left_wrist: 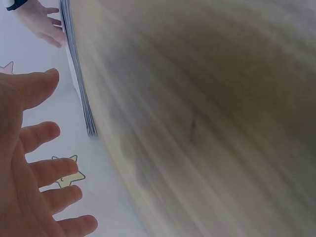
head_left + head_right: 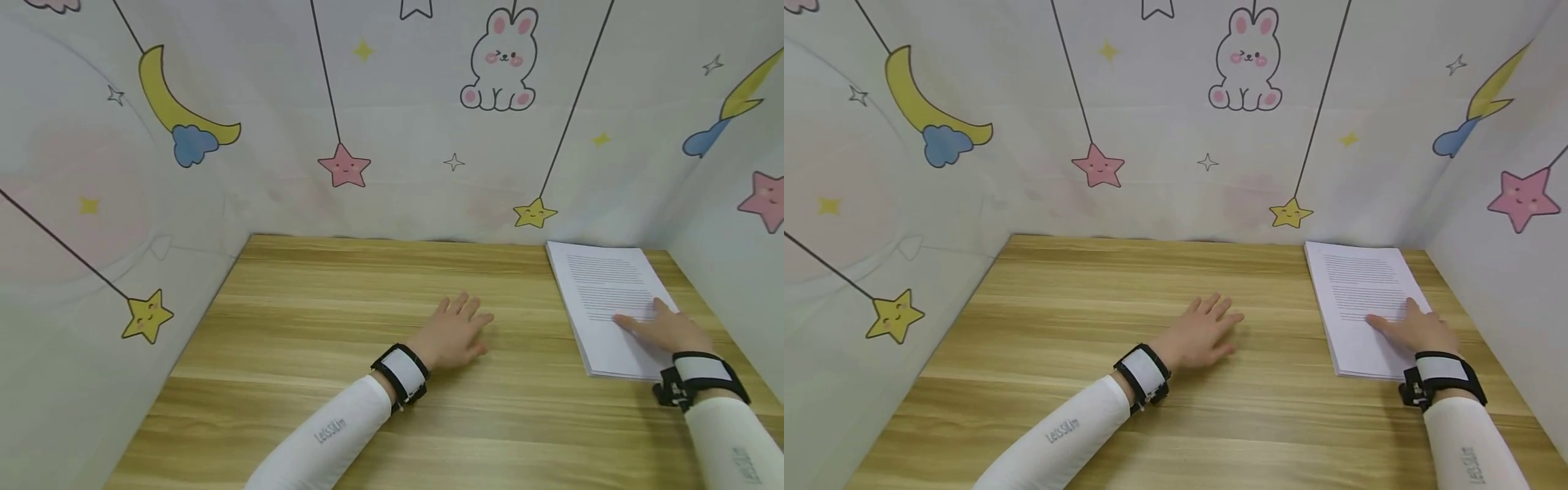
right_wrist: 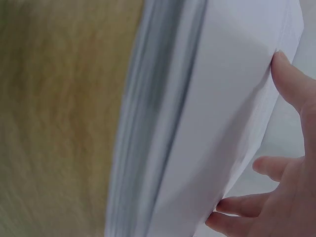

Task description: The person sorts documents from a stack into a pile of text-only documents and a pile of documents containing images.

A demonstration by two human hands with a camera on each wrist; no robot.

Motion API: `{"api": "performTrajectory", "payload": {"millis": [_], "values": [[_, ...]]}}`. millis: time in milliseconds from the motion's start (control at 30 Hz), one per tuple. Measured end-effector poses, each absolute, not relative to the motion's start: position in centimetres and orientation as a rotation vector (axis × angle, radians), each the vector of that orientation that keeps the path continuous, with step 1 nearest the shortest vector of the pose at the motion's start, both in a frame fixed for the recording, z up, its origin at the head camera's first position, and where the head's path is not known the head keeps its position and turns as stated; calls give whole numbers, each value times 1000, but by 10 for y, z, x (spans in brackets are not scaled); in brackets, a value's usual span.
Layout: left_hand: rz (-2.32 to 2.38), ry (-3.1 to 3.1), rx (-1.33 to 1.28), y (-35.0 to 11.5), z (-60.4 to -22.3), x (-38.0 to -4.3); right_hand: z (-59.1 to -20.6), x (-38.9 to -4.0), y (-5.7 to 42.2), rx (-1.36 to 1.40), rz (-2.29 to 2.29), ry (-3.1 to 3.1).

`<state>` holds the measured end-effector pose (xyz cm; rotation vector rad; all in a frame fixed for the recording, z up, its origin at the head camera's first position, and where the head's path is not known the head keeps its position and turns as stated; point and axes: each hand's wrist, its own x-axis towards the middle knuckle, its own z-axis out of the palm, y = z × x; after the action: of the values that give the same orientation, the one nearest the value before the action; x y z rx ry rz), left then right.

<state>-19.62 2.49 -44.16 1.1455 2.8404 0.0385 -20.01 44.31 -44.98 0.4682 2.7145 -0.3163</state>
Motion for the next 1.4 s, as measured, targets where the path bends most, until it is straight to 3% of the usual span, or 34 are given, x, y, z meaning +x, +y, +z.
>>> {"api": "performTrajectory", "payload": {"millis": [1400], "values": [[45,2695,1198,73,-448,-183,-453,-194,390,454,-325,2864]]}}
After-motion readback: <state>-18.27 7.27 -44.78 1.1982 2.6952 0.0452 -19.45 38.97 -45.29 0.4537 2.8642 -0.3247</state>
